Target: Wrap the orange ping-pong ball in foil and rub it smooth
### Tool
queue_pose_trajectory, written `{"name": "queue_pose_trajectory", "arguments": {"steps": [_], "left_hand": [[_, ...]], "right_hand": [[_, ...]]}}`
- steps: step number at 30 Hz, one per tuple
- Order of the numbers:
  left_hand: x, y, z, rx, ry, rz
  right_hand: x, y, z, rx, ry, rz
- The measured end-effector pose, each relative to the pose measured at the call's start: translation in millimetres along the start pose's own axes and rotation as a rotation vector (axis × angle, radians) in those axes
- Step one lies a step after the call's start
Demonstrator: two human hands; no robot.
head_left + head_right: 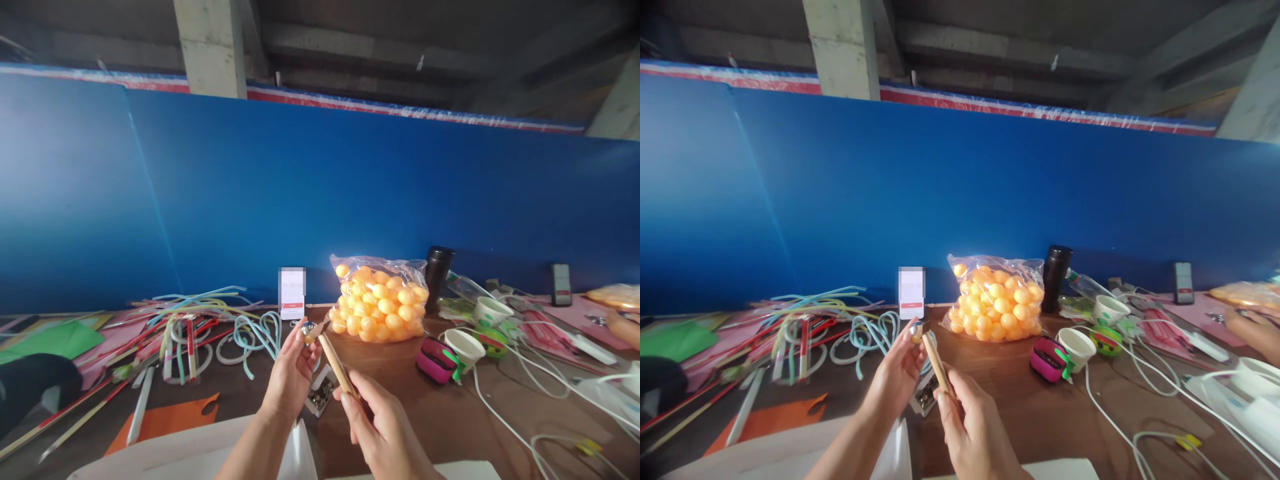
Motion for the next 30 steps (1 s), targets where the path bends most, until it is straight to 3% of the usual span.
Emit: {"name": "queue_pose_trajectory", "arguments": {"steps": [12, 30], "left_hand": [[0.6, -2.1, -0.2, -0.011, -0.031, -0.020], [-0.3, 1.8, 1.8, 0.106, 0.053, -0.022]], "right_hand": [[-0.2, -1.4, 4.2, -0.026, -0.058, -0.054], [2.3, -1.5, 9.5, -0.094, -0.090, -0.090]]}}
Point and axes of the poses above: each hand's wrist, its own x-axis away from the middle knuckle, its own y-axis out of the back of the hand, z = x × y, the point moved 3 cm from there along -x, towards the middle knuckle, and after that the axes turned 4 degrees about -x, right-handed, at the moved point
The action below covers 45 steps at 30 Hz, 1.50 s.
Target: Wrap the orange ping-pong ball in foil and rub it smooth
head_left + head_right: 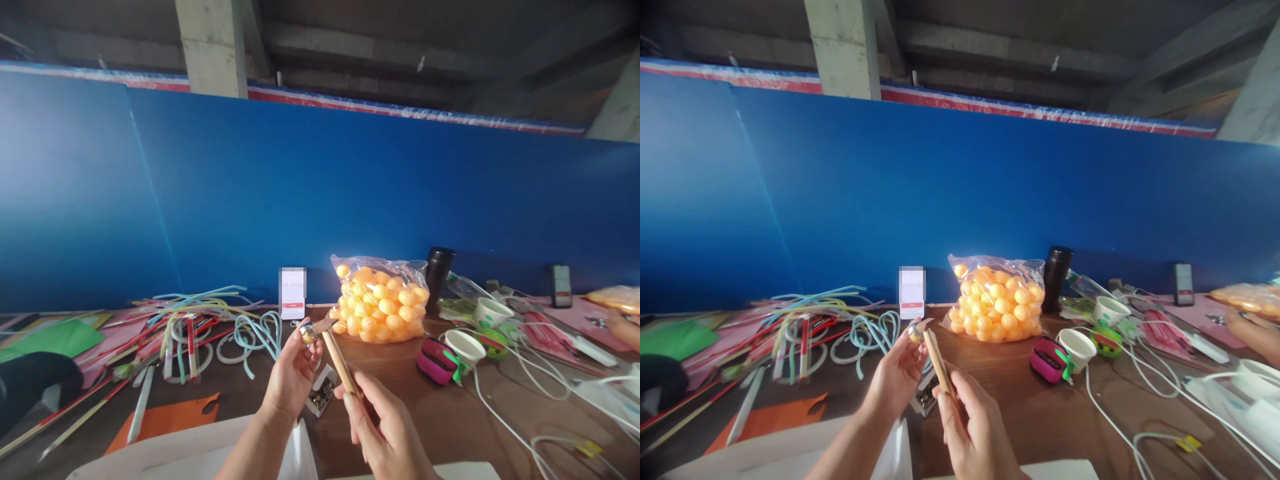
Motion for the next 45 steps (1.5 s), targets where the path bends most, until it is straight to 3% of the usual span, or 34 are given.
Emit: {"name": "queue_pose_trajectory", "arguments": {"steps": [23, 34, 45], "left_hand": [[1.3, -4.6, -1.0, -0.017, -0.020, 0.022], [1.5, -2.3, 0.6, 0.033, 0.051, -0.024], [-0.4, -4.0, 0.9, 0.062, 0.100, 0.021]], "right_hand": [[-1.8, -1.8, -2.9, 0.010, 0.036, -0.002], [1.2, -0.7, -3.4, -0.062, -0.008, 0.009], [2.2, -2.1, -1.7, -0.044, -0.034, 0.038]]}}
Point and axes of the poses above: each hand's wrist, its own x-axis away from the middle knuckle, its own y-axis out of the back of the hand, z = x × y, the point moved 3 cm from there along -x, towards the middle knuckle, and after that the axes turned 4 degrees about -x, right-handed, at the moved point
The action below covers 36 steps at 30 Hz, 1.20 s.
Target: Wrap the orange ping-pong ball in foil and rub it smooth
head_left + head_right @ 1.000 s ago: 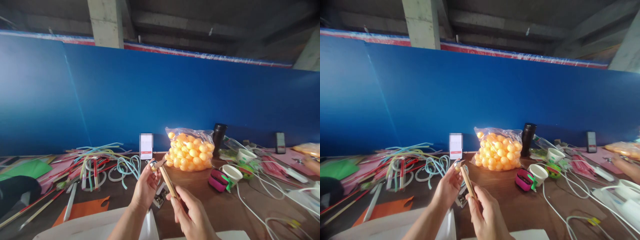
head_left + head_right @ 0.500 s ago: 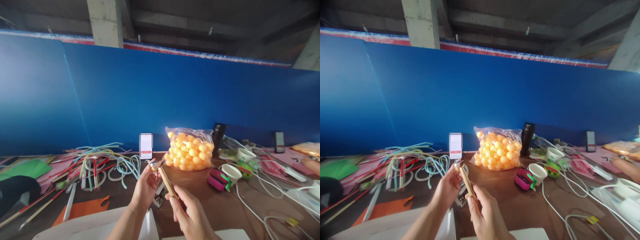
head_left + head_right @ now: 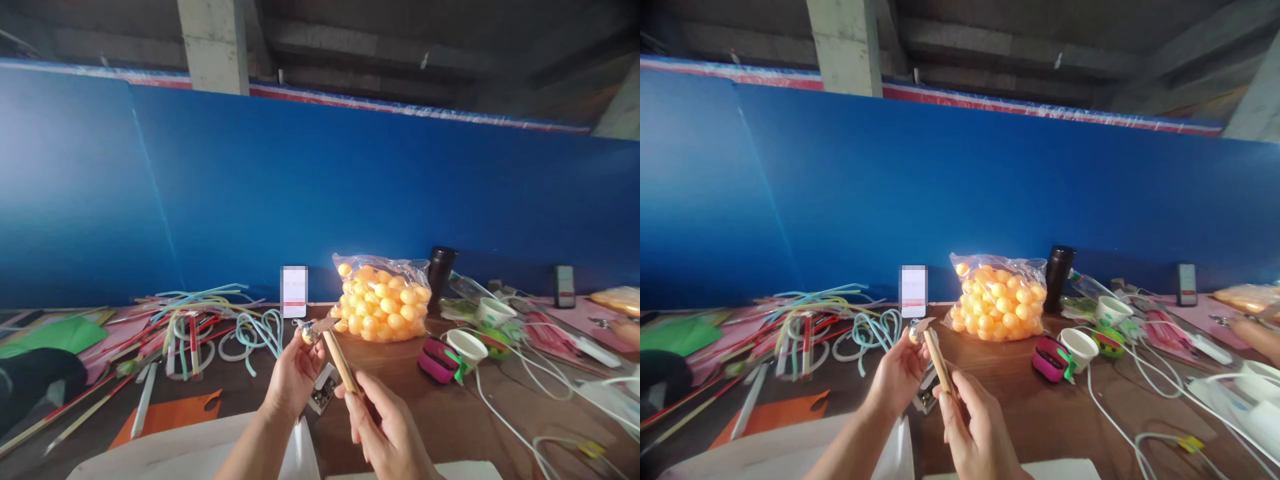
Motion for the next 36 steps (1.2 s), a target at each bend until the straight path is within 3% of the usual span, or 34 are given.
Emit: {"name": "queue_pose_trajectory", "arguments": {"steps": [10, 23, 31, 36], "left_hand": [[0.3, -0.8, -0.3, -0.011, 0.011, 0.065], [1.0, -0.3, -1.2, -0.024, -0.071, 0.036], [2.5, -1.5, -2.0, -0.059, -0.105, 0.005], [0.8, 0.2, -2.0, -0.018, -0.089, 0.002]], "right_hand": [[-0.2, -0.4, 0.5, 0.020, 0.022, 0.012], [-3.6, 2.5, -3.7, 0.123, 0.146, 0.103], [-4.2, 1.6, -3.3, 0.113, 0.129, 0.065], [0.2, 1.8, -7.9, 0.012, 0.043, -0.047]]}}
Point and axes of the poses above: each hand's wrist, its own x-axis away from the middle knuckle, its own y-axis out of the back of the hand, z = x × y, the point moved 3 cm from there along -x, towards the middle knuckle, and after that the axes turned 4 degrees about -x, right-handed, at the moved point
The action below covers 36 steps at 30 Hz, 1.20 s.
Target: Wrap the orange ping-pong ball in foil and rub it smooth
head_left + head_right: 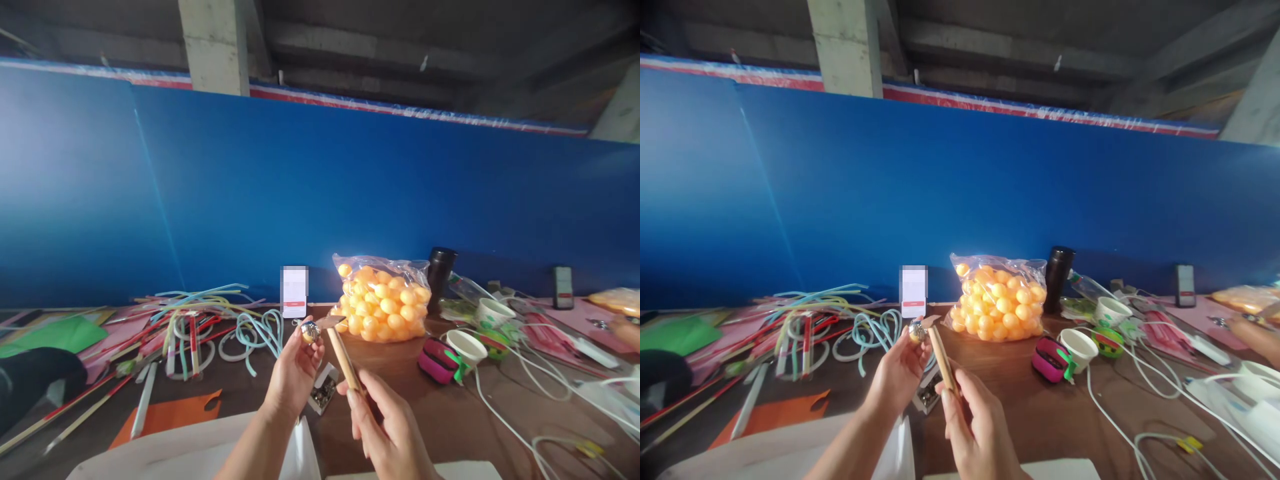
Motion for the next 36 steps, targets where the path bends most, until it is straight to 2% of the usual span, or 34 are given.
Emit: {"name": "queue_pose_trajectory", "arguments": {"steps": [6, 12, 18, 36], "left_hand": [[-1.0, 1.0, 0.5, 0.015, 0.042, 0.014], [0.3, -3.1, -0.3, 0.030, 0.042, 0.039], [-0.5, -1.6, -0.3, 0.022, 0.027, 0.037], [-1.0, 0.4, -0.7, -0.028, -0.023, 0.014]], "right_hand": [[1.5, -0.3, -2.0, -0.027, -0.044, -0.006], [-1.4, -4.6, 6.4, 0.046, 0.057, 0.017], [-1.1, -2.0, 6.0, 0.026, -0.020, 0.015], [-3.1, -4.0, 8.7, 0.039, 0.003, 0.038]]}}
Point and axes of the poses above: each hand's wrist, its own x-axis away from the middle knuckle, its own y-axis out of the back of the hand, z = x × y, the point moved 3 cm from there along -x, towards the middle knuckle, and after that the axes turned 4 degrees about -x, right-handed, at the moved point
